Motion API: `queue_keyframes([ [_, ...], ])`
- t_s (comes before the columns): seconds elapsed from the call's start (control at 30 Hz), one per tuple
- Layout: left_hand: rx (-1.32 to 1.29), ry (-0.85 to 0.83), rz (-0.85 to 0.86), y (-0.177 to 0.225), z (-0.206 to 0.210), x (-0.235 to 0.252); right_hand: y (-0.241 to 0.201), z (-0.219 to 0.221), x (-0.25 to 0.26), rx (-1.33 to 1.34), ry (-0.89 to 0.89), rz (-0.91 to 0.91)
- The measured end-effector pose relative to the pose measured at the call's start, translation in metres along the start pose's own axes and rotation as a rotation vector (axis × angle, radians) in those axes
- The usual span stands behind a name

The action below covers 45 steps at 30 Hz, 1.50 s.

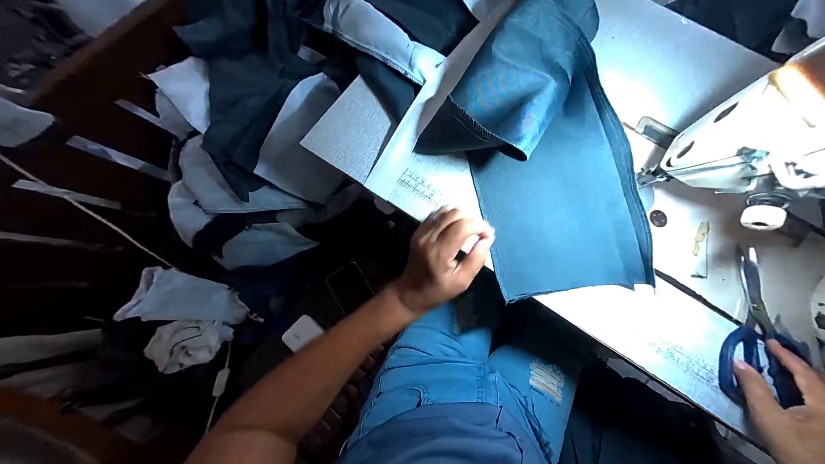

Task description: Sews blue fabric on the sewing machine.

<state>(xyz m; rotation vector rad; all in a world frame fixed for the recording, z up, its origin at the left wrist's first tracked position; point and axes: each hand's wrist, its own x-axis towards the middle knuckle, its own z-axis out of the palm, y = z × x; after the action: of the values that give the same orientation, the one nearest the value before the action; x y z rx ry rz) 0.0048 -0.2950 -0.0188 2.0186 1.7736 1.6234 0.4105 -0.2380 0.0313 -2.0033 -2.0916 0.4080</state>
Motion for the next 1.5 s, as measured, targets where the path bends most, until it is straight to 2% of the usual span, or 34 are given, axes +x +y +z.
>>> queue_keyframes([
  [0.1, -0.252, -0.012, -0.363, 0.020, 0.008, -0.058, 0.000, -0.004, -0.004, 0.164, 0.038, -0.062],
  [0.17, -0.409, -0.073, -0.560, 0.037, 0.015, -0.074, 0.001, -0.008, -0.011, 0.600, -0.039, -0.070],
  [0.23, -0.556, -0.171, -0.669, 0.050, 0.019, -0.076, -0.004, -0.018, -0.021, 1.046, -0.293, -0.044],
  [0.33, -0.770, -0.285, -0.736, 0.061, 0.028, -0.074, -0.015, -0.026, -0.036, 1.269, -0.671, -0.108],
  [0.4, -0.909, -0.312, -0.814, 0.067, 0.031, -0.074, -0.016, -0.023, -0.044, 1.249, -0.793, -0.155],
  [0.47, -0.967, -0.332, -0.886, 0.074, 0.029, -0.075, -0.018, -0.020, -0.048, 1.091, -0.877, -0.200],
  [0.57, -0.948, -0.335, -0.902, 0.079, 0.023, -0.080, -0.012, -0.011, -0.041, 0.885, -1.048, -0.342],
  [0.67, -0.921, -0.327, -0.893, 0.080, 0.019, -0.085, -0.017, 0.008, -0.028, 0.844, -1.154, -0.471],
  [0.87, -0.938, -0.298, -0.882, 0.083, 0.015, -0.086, -0.053, 0.043, 0.000, 0.877, -1.196, -0.593],
  [1.0, -0.881, -0.242, -0.850, 0.085, 0.014, -0.085, -0.075, 0.051, 0.009, 0.921, -1.210, -0.594],
  [1.1, -0.861, -0.224, -0.840, 0.084, 0.013, -0.086, -0.079, 0.053, 0.008, 0.919, -1.177, -0.573],
  [1.2, -0.895, -0.230, -0.858, 0.082, 0.015, -0.089, -0.069, 0.051, 0.003, 0.914, -1.125, -0.629],
  [1.27, -0.830, -0.314, -0.808, 0.080, 0.015, -0.092, -0.060, 0.045, -0.003, 0.902, -1.087, -0.665],
  [1.3, -0.726, -0.391, -0.720, 0.078, 0.015, -0.094, -0.056, 0.038, -0.008, 0.894, -1.074, -0.673],
  [1.37, -0.472, -0.501, -0.399, 0.075, 0.014, -0.098, -0.048, 0.019, -0.016, 0.852, -1.034, -0.680],
  [1.43, -0.321, -0.438, -0.053, 0.074, 0.015, -0.093, -0.036, -0.001, -0.026, 0.807, -0.920, -0.670],
  [1.5, -0.208, -0.309, 0.193, 0.073, 0.014, -0.072, -0.020, -0.017, -0.037, 0.782, -0.730, -0.561],
])
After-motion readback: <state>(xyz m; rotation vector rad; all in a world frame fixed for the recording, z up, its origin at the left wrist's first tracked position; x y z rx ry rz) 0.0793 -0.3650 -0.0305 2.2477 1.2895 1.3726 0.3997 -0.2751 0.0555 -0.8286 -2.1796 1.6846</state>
